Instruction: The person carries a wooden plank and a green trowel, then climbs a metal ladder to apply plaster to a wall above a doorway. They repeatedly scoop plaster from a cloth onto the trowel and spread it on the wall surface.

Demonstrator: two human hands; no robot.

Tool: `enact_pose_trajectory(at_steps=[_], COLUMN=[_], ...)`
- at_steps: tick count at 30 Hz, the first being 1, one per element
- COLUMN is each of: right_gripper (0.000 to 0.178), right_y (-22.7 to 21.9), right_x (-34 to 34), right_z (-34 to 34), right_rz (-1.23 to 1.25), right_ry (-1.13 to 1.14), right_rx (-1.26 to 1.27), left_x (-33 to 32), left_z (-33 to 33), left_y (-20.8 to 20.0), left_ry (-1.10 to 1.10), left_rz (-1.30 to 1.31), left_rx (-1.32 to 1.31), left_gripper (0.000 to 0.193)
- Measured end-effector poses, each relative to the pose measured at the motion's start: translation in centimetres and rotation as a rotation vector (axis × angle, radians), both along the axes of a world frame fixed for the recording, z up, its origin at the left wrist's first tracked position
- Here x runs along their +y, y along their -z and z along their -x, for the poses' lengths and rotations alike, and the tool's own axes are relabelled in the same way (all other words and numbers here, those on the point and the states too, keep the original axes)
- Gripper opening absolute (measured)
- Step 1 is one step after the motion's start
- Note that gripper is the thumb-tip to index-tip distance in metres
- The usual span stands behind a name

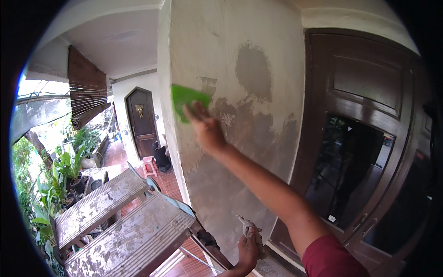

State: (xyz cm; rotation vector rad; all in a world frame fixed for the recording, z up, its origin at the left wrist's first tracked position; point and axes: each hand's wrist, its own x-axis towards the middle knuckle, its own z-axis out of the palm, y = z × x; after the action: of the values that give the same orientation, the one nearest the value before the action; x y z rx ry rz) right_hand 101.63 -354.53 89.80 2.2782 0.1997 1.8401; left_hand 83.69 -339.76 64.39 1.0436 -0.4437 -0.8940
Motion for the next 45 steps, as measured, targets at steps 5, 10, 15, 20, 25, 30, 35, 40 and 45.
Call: enact_pose_trajectory(at_steps=[5,10,15,20,25,30,35,40,45], right_gripper=[0.058,0.033,0.029,0.017,0.035,0.046,0.044,0.045,0.047], right_y=[4.2,4.5,0.2,-3.0,-6.3,-7.8,-2.4,3.8,7.4], right_x=[3.3,4.2,0.7,-4.6,-7.8,-9.0,-7.0,-5.3,-5.0], right_z=[-0.5,6.5,10.7,11.4,8.5,4.6,3.1,5.9,11.7], right_rz=[0.025,-0.483,-1.061,-0.763,-0.297,0.112,0.213,0.372,0.210], right_ry=[-0.153,-0.447,-1.276,-0.754,-0.197,0.088,0.027,0.090,-0.166], right_rx=[0.117,0.299,-0.069,-0.124,-0.173,-0.134,0.014,0.289,0.507], left_x=[-0.1,0.1,0.1,-0.5,0.5,0.5,-0.2,0.2,0.6], left_z=[0.0,0.1,0.1,-0.2,0.4,0.2,-0.1,0.3,0.2], left_y=[0.2,0.0,0.5,0.8,-0.9,-1.6,-0.5,-0.8,-2.0], left_ry=[-0.026,-0.019,-0.014,-0.059,0.008,-0.007,-0.030,-0.030,0.016], left_rz=[0.068,-0.011,-0.017,-0.001,-0.065,-0.177,-0.266,-0.244,-0.273], left_rx=[-0.087,-0.048,-0.015,-0.087,0.079,-0.073,-0.043,-0.003,-0.010], left_gripper=[0.037,0.039,0.040,0.046,0.055,0.052,0.044,0.041,0.040])
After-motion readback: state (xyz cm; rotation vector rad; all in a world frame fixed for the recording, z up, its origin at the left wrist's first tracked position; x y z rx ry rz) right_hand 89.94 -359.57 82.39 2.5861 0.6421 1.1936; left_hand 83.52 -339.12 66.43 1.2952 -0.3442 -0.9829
